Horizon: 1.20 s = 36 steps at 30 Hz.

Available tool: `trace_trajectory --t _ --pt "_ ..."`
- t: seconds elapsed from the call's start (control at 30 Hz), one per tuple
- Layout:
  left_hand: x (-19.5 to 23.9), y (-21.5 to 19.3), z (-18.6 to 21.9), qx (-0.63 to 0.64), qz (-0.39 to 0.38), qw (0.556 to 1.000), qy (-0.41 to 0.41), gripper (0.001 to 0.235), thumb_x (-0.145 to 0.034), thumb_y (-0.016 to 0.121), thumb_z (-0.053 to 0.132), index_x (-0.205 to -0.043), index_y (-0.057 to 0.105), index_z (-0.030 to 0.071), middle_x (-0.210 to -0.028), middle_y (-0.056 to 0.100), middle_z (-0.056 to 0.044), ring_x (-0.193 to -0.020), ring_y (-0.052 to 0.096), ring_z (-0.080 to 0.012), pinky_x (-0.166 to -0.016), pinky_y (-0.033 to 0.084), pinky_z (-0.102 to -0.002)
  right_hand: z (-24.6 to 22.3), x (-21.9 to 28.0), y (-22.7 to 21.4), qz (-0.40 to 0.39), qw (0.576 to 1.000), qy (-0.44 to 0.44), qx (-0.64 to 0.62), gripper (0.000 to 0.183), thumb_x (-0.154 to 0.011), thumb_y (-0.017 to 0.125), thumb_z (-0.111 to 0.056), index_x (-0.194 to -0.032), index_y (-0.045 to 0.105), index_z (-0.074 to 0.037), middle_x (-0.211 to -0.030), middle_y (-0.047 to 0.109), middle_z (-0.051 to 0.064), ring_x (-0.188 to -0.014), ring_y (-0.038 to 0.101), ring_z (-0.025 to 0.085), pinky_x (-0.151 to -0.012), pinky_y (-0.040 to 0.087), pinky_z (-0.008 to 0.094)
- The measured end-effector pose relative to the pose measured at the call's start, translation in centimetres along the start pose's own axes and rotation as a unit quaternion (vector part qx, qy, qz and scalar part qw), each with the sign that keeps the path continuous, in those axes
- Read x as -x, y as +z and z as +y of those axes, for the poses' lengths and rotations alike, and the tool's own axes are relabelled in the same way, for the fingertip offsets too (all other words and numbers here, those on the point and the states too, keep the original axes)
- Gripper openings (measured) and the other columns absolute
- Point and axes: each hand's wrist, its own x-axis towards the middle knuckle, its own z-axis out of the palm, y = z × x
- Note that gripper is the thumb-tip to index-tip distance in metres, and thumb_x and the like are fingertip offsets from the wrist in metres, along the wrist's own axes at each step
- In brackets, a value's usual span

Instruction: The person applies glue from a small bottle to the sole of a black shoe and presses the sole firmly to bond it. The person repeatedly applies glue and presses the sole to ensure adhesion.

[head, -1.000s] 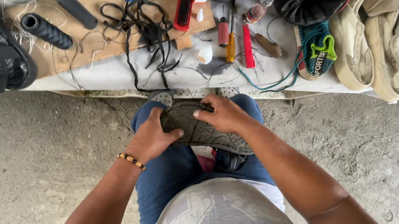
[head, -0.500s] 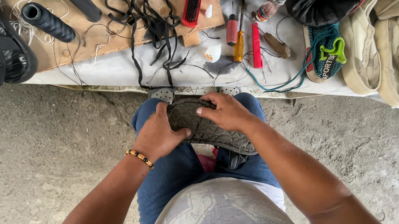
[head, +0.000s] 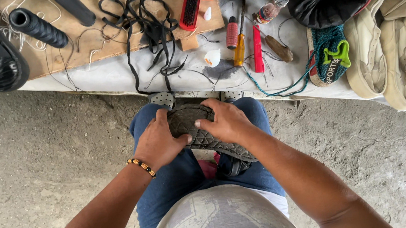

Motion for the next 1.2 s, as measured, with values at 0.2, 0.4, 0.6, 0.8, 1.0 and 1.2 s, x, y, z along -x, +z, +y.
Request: trace_trajectory --t 0.2,0.4,0.6,0.8,1.0,1.2 --pt "-0.1 -0.4 -0.2 0.037 -0.014 0.999 -0.011 0.102 -0.1 0.083 0.051 -0.172 0.031 0.0 -0.153 0.058 -0.039 -0.142 0.065 -0.0585 -0.106 0.064 -0.076 0.6 -0.8 0.2 -0.014 1.0 -0.003 -0.016 0.075 -0.111 0.072 -0.053 -0.17 0.05 -0.012 -0.106 0.082 0.02 -0.116 0.078 0.051 -0.104 0.062 0.077" --pt "0.1 -0.3 0.2 0.027 -0.003 1.0 -0.017 0.1 -0.101 0.083 0.051 -0.171 0.033 -0.001 -0.154 0.057 -0.039 -0.143 0.064 -0.0584 -0.109 0.063 -0.076 0.5 -0.9 0.2 -0.012 1.0 -0.005 0.002 0.072 -0.112 0.07 -0.05 -0.169 0.049 -0.012 -0.114 0.081 0.022 -0.127 0.074 0.052 -0.106 0.062 0.079" --pt "0.2 0.1 0.6 0.011 0.002 1.0 -0.011 0.097 -0.104 0.081 0.048 -0.172 0.031 0.0 -0.153 0.058 -0.038 -0.141 0.066 -0.0573 -0.105 0.066 -0.074 1.1 -0.9 0.1 0.003 1.0 -0.009 0.008 0.07 -0.112 0.07 -0.051 -0.169 0.05 -0.014 -0.109 0.081 0.018 -0.128 0.074 0.05 -0.108 0.062 0.078" --pt "0.9 -0.2 1.0 0.02 0.011 1.0 -0.006 0.097 -0.104 0.081 0.046 -0.172 0.031 -0.002 -0.152 0.058 -0.04 -0.139 0.066 -0.0589 -0.103 0.067 -0.075 0.3 -0.3 -0.1 0.009 1.0 -0.021 0.008 0.067 -0.112 0.071 -0.044 -0.166 0.053 -0.009 -0.111 0.082 0.021 -0.126 0.075 0.053 -0.109 0.059 0.078" --pt "-0.2 0.5 -0.2 0.044 0.026 0.999 -0.013 0.107 -0.097 0.084 0.052 -0.174 0.031 0.0 -0.156 0.057 -0.038 -0.143 0.064 -0.0569 -0.105 0.065 -0.074 0.4 -2.3 -0.2 0.015 0.999 -0.007 0.041 0.069 -0.104 0.081 -0.053 -0.162 0.06 -0.021 -0.124 0.083 0.015 -0.126 0.079 0.043 -0.11 0.062 0.068" --pt "0.1 0.5 -0.4 0.053 0.039 0.998 -0.014 0.103 -0.099 0.083 0.048 -0.173 0.031 -0.001 -0.155 0.058 -0.038 -0.143 0.064 -0.0575 -0.105 0.064 -0.075 -0.6 -1.5 -0.2 0.024 0.999 -0.002 0.037 0.068 -0.101 0.083 -0.05 -0.159 0.065 -0.021 -0.127 0.083 0.017 -0.127 0.078 0.046 -0.109 0.06 0.063"
